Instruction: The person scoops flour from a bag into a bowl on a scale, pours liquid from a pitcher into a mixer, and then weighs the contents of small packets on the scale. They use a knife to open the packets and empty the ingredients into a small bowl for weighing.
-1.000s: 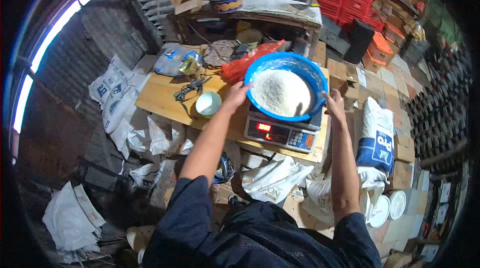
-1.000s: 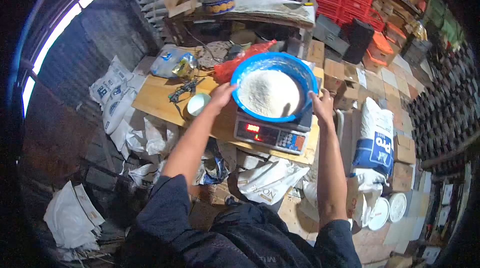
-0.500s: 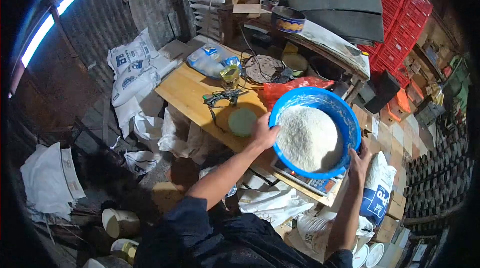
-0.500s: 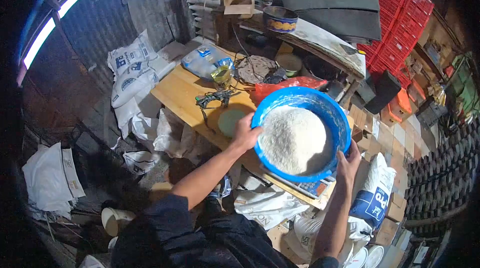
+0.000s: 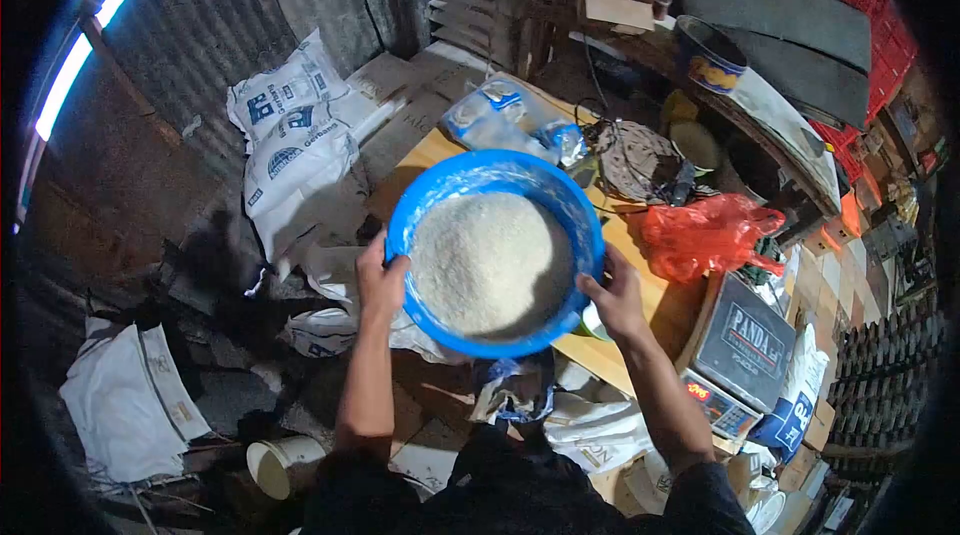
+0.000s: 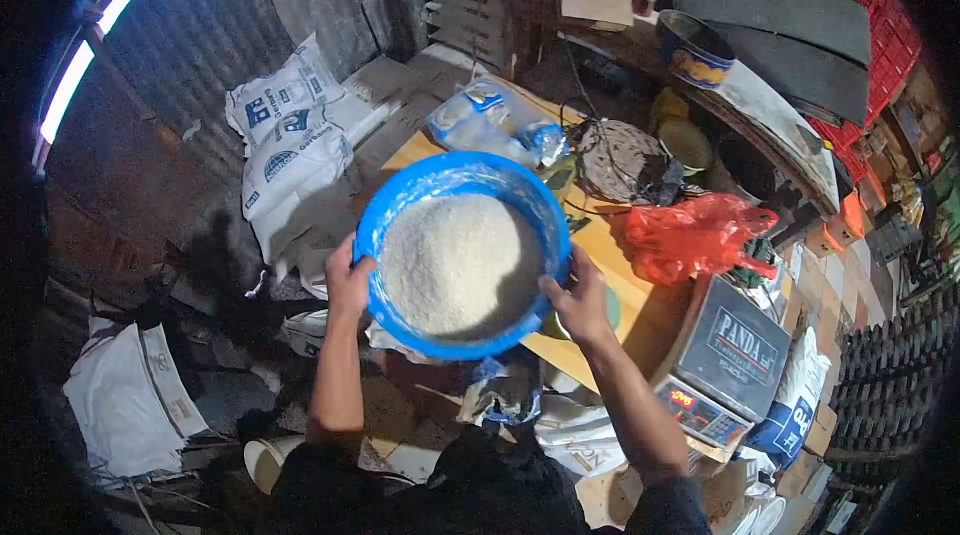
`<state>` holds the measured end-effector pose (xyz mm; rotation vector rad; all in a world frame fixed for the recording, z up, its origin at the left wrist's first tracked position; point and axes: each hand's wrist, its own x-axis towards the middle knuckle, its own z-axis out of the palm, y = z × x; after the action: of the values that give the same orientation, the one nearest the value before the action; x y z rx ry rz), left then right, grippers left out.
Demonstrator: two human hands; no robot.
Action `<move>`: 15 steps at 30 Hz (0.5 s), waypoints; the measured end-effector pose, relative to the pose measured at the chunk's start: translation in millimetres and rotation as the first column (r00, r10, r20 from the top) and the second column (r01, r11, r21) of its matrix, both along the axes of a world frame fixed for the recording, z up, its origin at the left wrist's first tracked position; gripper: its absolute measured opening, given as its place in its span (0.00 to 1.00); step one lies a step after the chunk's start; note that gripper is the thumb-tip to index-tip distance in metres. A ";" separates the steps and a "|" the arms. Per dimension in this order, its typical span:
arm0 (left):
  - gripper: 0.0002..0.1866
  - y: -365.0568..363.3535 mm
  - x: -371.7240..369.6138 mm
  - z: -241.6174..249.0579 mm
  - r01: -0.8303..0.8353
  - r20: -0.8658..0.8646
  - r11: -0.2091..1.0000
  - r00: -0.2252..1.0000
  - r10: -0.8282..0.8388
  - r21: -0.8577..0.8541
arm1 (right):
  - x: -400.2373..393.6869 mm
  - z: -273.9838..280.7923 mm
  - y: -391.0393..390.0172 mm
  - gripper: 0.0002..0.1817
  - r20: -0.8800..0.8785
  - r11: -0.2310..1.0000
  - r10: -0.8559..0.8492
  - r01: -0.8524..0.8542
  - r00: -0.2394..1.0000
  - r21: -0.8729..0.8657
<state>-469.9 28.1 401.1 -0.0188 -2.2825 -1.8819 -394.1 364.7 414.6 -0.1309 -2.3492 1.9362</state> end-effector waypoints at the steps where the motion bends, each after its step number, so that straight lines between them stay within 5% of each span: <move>1: 0.19 -16.0 -23.9 -13.5 -0.026 -0.002 0.998 1.000 0.026 -0.055 | -26.5 -11.3 -15.3 0.28 -0.031 0.998 0.010 -0.011 0.999 -0.054; 8: 0.21 -76.7 -163.8 -121.7 -0.050 -0.051 0.976 0.998 0.040 -0.211 | -152.2 -85.3 -56.3 0.25 -0.097 0.989 0.048 -0.061 0.994 -0.135; 12: 0.21 -74.1 -187.6 -137.3 -0.092 -0.045 0.972 0.995 0.084 -0.217 | -171.4 -97.9 -61.2 0.27 -0.005 0.990 -0.044 0.043 0.999 -0.137; 15: 0.23 -75.1 -192.1 -150.3 -0.056 -0.070 0.995 0.996 0.051 -0.078 | -165.7 -100.7 -36.7 0.29 0.056 0.983 0.115 -0.122 0.992 0.141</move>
<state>-662.0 -47.0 250.8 -0.0313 -2.2886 -1.7359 -559.8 328.0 313.9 -0.0270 -2.5732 1.8221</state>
